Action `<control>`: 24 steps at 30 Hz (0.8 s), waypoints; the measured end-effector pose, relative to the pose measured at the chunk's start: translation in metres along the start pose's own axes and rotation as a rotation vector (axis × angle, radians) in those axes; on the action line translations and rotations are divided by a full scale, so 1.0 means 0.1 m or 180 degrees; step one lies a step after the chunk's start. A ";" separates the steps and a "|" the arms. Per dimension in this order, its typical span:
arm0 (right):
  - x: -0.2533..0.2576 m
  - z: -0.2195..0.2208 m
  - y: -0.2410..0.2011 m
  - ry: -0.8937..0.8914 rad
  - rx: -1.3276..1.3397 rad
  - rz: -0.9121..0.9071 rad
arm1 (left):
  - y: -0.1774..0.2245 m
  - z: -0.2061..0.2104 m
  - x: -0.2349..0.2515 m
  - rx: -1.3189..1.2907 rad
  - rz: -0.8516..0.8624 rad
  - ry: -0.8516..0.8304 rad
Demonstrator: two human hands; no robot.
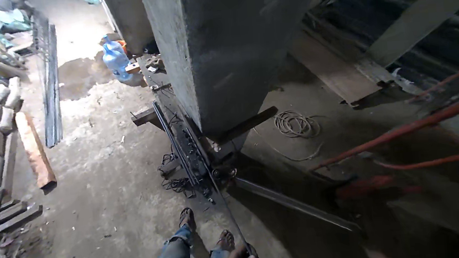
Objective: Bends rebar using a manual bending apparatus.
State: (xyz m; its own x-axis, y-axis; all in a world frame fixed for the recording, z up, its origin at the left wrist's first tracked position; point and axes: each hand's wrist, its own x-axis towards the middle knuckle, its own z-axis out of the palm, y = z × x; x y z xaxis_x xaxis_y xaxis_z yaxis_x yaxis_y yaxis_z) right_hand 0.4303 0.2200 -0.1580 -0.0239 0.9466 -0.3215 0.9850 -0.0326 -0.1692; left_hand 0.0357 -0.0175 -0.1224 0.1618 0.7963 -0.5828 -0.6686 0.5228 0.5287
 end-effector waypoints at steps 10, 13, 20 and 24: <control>-1.15 0.38 -0.38 0.0862 -0.0006 0.0848 | 0.20 -0.36 -0.21 0.0184 -0.0347 -0.0580; -1.58 0.52 -0.60 0.0900 0.0010 0.1341 | 0.34 -0.58 -0.30 0.0258 -0.0503 -0.0809; -3.65 1.59 -1.87 0.1328 0.0675 0.2614 | 1.03 -1.73 -0.86 0.0743 -0.0669 -0.1091; -4.51 2.23 -3.01 0.1789 0.1162 0.3131 | 1.75 -2.37 -0.92 0.0995 -0.0947 -0.1472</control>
State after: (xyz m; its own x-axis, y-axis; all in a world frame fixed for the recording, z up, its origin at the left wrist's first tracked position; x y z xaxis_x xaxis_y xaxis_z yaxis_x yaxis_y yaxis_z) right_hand 0.1065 -0.2685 -0.1695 0.8828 0.4692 -0.0238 0.4296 -0.8268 -0.3630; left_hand -0.2676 -0.0717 -0.1224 0.6519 0.6157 -0.4426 -0.3145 0.7506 0.5811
